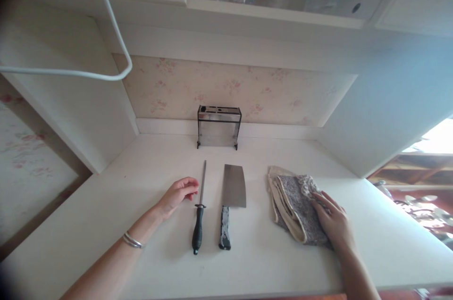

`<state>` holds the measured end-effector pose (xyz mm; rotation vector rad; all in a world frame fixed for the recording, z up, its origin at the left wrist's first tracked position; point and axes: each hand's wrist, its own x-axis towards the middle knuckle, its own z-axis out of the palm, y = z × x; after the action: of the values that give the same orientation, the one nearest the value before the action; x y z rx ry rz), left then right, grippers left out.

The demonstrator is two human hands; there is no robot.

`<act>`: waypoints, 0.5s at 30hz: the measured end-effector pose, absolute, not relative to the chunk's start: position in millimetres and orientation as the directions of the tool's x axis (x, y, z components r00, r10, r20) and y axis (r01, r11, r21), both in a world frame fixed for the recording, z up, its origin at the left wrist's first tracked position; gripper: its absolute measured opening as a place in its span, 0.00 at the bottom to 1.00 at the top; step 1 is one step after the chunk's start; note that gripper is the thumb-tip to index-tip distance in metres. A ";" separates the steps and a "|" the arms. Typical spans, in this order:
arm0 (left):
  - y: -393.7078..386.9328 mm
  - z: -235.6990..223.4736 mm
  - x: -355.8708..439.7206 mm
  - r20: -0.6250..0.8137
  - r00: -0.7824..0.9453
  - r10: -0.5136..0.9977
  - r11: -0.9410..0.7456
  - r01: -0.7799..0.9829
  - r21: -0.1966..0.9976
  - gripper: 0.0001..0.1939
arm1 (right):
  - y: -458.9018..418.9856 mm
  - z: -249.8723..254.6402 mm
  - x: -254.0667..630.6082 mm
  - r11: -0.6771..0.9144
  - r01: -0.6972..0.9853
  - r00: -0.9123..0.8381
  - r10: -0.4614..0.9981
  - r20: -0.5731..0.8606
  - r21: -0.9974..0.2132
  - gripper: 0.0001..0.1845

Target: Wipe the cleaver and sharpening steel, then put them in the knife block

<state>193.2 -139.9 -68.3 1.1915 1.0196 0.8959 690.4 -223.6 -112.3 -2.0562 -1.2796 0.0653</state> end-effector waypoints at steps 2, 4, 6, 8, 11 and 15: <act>-140.3 -69.4 194.4 -0.130 0.300 0.945 0.141 -0.017 0.990 0.10 | -224.2 -112.8 689.0 -0.259 0.775 0.514 0.789 0.337 -0.576 0.25; -141.1 -69.0 194.7 -0.119 0.297 0.947 0.135 -0.034 0.990 0.11 | -224.7 -112.8 688.2 -0.263 0.753 0.531 0.785 0.321 -0.603 0.24; -141.7 -67.6 194.0 -0.112 0.299 0.948 0.135 -0.056 0.989 0.12 | -224.9 -112.4 688.2 -0.265 0.726 0.539 0.792 0.286 -0.635 0.25; -142.1 -66.1 193.4 -0.107 0.300 0.948 0.132 -0.063 0.989 0.12 | -225.0 -112.2 688.7 -0.268 0.709 0.542 0.799 0.261 -0.653 0.25; -142.4 -65.0 193.9 -0.110 0.306 0.946 0.131 -0.051 0.990 0.10 | -225.1 -111.8 689.1 -0.281 0.685 0.551 0.804 0.226 -0.672 0.26; -142.7 -66.0 195.8 -0.114 0.311 0.943 0.133 -0.041 0.990 0.09 | -225.7 -109.4 687.9 -0.298 0.668 0.559 0.805 0.197 -0.682 0.26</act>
<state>195.8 -142.7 -66.0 1.2063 0.9909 0.9178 687.9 -225.7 -109.4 -2.0499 -1.1789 0.2353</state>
